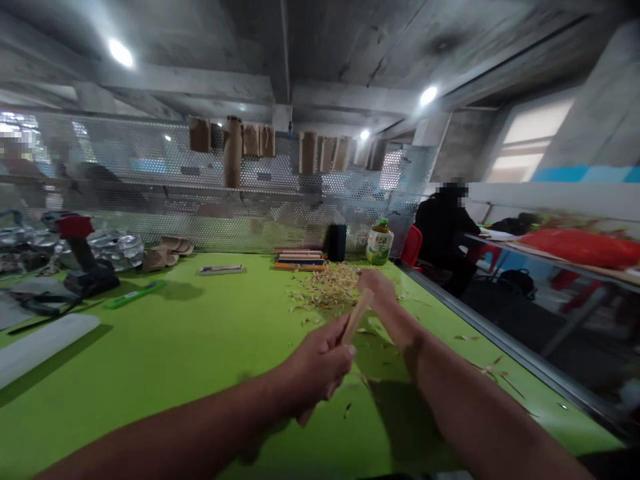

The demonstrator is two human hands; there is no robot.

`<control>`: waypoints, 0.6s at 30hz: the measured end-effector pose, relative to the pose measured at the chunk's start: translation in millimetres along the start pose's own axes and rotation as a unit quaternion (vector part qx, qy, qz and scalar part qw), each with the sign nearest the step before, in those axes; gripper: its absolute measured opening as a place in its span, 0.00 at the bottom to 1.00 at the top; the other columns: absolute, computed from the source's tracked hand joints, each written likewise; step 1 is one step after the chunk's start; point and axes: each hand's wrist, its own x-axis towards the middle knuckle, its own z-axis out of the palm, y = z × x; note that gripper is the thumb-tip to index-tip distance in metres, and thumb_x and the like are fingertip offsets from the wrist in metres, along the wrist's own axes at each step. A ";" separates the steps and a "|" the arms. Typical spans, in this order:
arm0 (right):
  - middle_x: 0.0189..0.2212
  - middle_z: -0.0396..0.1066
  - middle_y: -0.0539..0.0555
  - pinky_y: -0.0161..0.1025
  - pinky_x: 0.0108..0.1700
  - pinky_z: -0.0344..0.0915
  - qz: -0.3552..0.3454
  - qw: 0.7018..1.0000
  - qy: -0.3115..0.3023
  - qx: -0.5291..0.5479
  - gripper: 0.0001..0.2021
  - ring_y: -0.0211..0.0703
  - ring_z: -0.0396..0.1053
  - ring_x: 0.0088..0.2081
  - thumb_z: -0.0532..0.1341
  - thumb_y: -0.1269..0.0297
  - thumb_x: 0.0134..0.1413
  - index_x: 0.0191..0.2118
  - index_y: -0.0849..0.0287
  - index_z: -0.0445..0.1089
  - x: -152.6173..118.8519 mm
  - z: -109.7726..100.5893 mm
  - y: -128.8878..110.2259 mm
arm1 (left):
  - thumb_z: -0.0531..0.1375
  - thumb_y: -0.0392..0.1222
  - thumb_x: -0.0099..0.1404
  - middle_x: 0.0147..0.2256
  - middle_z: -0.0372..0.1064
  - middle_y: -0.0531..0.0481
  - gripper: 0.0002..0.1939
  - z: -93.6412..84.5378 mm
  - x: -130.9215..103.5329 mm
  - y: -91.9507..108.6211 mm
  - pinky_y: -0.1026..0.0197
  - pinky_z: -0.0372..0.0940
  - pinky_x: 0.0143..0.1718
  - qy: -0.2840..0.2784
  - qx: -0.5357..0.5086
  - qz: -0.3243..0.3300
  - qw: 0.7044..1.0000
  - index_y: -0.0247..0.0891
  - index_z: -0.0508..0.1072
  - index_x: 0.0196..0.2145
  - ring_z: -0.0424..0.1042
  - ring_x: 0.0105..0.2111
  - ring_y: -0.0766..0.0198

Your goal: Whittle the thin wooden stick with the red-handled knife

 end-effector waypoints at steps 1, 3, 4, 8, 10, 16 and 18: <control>0.39 0.74 0.68 0.38 0.36 0.58 0.019 1.000 0.007 0.007 0.19 0.50 0.72 0.39 0.48 0.64 0.62 0.43 0.67 0.75 4.9 -0.3 8.2 | 0.55 0.43 0.65 0.23 0.59 0.58 0.30 0.8 -0.9 -0.9 0.71 0.51 0.14 -0.019 -0.012 0.004 1.000 0.41 0.53 0.63 0.53 0.16 0.74; 0.40 0.74 0.67 0.38 0.35 0.58 0.049 0.998 0.033 0.038 0.20 0.51 0.72 0.39 0.47 0.61 0.63 0.44 0.65 0.75 11.0 0.1 15.4 | 0.54 0.44 0.66 0.23 0.58 0.59 0.29 -5.9 2.6 -2.2 0.71 0.51 0.13 0.001 -0.031 0.025 0.999 0.41 0.53 0.63 0.51 0.15 0.74; 0.40 0.75 0.65 0.37 0.35 0.58 0.052 0.996 0.044 0.057 0.20 0.50 0.72 0.40 0.48 0.60 0.63 0.45 0.63 0.74 11.6 1.0 13.6 | 0.53 0.44 0.66 0.22 0.57 0.60 0.29 -12.7 6.3 -2.5 0.71 0.51 0.13 0.019 -0.045 0.037 0.998 0.41 0.52 0.62 0.51 0.15 0.74; 0.38 0.76 0.58 0.35 0.34 0.56 -0.020 0.993 0.069 0.093 0.17 0.46 0.72 0.38 0.51 0.60 0.60 0.47 0.56 0.74 -3.9 6.5 -16.4 | 0.49 0.45 0.68 0.22 0.55 0.60 0.21 -42.5 21.8 -1.9 0.71 0.52 0.14 0.096 -0.087 0.039 0.991 0.41 0.56 0.58 0.52 0.15 0.74; 0.37 0.76 0.56 0.35 0.34 0.55 -0.082 0.991 0.070 0.080 0.15 0.44 0.72 0.37 0.52 0.62 0.58 0.45 0.54 0.74 -17.8 8.5 -33.5 | 0.49 0.44 0.68 0.22 0.54 0.60 0.17 -49.2 25.7 -0.4 0.71 0.51 0.13 0.113 -0.085 0.044 0.989 0.42 0.58 0.54 0.51 0.14 0.74; 0.32 0.75 0.55 0.35 0.33 0.53 -0.186 0.982 0.042 0.001 0.13 0.43 0.70 0.33 0.51 0.65 0.59 0.36 0.55 0.74 -45.3 8.5 -60.2 | 0.50 0.40 0.65 0.21 0.53 0.61 0.12 -40.3 26.2 2.1 0.71 0.48 0.12 0.100 -0.104 0.063 0.987 0.42 0.60 0.47 0.48 0.13 0.74; 0.33 0.75 0.55 0.35 0.34 0.54 -0.194 0.980 0.043 -0.016 0.13 0.42 0.70 0.33 0.50 0.66 0.59 0.36 0.56 0.73 -47.0 7.4 -62.3 | 0.50 0.39 0.64 0.21 0.52 0.61 0.11 -36.0 25.2 2.6 0.71 0.48 0.12 0.108 -0.116 0.066 0.985 0.42 0.61 0.46 0.48 0.13 0.75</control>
